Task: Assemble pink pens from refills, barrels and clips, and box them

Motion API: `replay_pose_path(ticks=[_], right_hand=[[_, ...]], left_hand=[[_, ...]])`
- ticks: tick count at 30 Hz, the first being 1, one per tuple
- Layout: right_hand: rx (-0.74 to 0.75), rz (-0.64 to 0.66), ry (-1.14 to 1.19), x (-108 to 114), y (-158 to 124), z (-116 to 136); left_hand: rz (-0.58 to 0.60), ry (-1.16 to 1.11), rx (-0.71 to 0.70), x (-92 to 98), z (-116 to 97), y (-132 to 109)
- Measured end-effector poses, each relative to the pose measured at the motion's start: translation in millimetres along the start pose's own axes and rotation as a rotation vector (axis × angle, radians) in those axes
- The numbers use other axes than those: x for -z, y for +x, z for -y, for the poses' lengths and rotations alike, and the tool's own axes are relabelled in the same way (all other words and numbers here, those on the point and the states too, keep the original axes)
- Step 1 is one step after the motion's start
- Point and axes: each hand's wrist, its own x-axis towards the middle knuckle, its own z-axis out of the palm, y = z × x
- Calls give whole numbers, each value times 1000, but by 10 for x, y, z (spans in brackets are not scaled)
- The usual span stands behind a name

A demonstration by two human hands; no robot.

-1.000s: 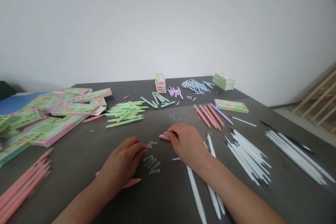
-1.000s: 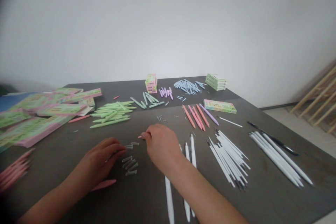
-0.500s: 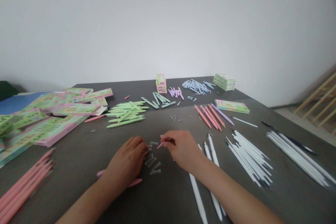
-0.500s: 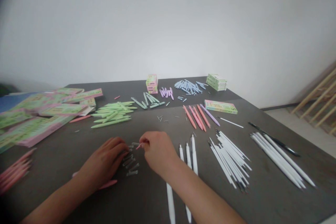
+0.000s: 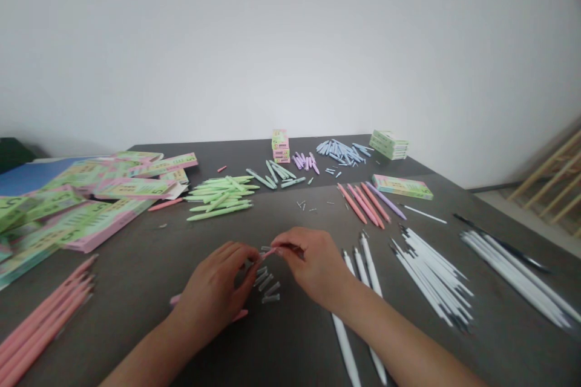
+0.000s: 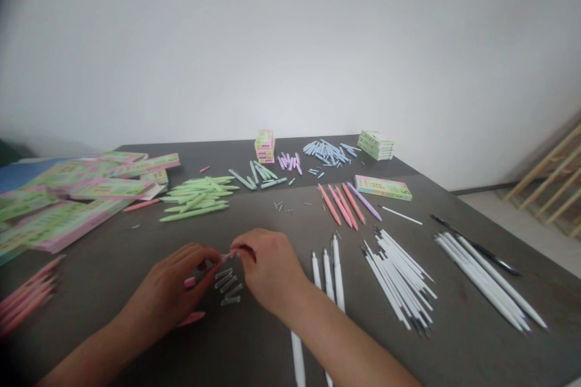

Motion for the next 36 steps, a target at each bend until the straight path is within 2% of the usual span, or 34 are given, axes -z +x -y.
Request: replay_pose_path(ticks=[5,15,23,26,32,36], right_hand=[[38,37,-14,-19,-30,26],[-54,80,-38,-22,-15,79],[-122,105,-123,-38,-1,73],[-138,113,-195,-14,4,78],[-228,49,-308,157,69,26],[-245,12,-352,235,95,-13]], left_hand=[[-65,-10,-30,23,-52,7],[-161,-54,-98,57,-130,-13],[-146,-48,-101,46,-136,-24],[-97,-40,-82,56,-107,-24],[115,91,10,81,87,15],[211,140,-13,48,156,34]])
